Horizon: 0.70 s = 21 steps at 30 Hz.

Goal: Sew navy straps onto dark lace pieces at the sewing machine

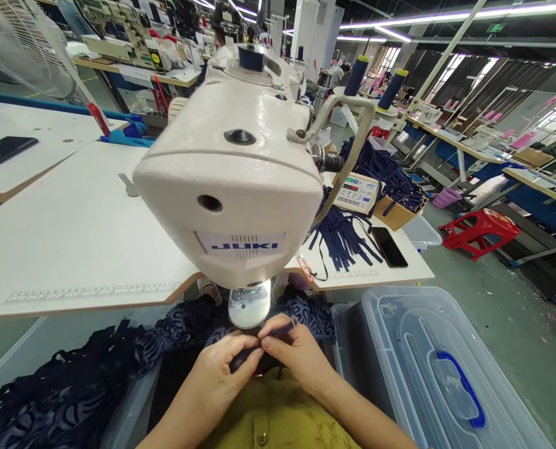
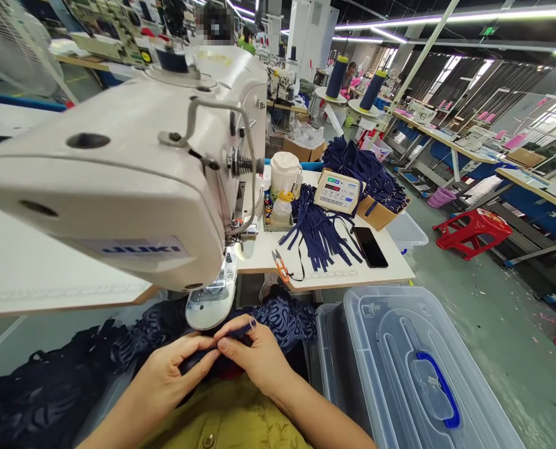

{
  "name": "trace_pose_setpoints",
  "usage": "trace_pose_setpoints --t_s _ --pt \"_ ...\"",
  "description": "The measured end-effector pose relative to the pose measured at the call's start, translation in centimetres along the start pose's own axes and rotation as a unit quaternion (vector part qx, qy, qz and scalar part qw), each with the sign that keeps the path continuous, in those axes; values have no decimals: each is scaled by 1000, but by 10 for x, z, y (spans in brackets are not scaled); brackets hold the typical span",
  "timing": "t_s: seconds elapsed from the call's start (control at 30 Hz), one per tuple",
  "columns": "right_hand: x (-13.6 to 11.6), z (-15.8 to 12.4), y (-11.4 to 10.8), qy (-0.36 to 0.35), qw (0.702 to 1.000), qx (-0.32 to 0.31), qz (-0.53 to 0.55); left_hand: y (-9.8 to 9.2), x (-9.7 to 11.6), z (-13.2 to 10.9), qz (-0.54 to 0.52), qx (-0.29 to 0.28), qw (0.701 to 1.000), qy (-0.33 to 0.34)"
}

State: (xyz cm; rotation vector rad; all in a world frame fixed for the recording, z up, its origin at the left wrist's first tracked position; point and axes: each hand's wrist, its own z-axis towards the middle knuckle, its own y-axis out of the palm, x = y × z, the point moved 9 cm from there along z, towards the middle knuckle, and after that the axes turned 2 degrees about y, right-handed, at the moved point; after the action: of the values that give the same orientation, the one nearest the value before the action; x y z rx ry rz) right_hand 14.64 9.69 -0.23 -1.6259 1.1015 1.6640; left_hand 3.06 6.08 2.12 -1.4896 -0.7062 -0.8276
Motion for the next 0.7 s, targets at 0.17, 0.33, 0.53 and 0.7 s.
trace_pose_setpoints --t_s 0.17,0.33,0.53,0.7 --pt "-9 -3 -3 -65 996 46 -28 3 -2 -2 17 12 1000 6" --pt "-30 -8 -7 -174 976 79 -109 0 13 -9 63 50 994 71" --pt "-32 -12 -8 -197 969 85 -123 -9 48 -19 164 116 956 214" --pt "-33 -14 -6 -194 975 68 -89 -12 65 -26 265 163 916 254"
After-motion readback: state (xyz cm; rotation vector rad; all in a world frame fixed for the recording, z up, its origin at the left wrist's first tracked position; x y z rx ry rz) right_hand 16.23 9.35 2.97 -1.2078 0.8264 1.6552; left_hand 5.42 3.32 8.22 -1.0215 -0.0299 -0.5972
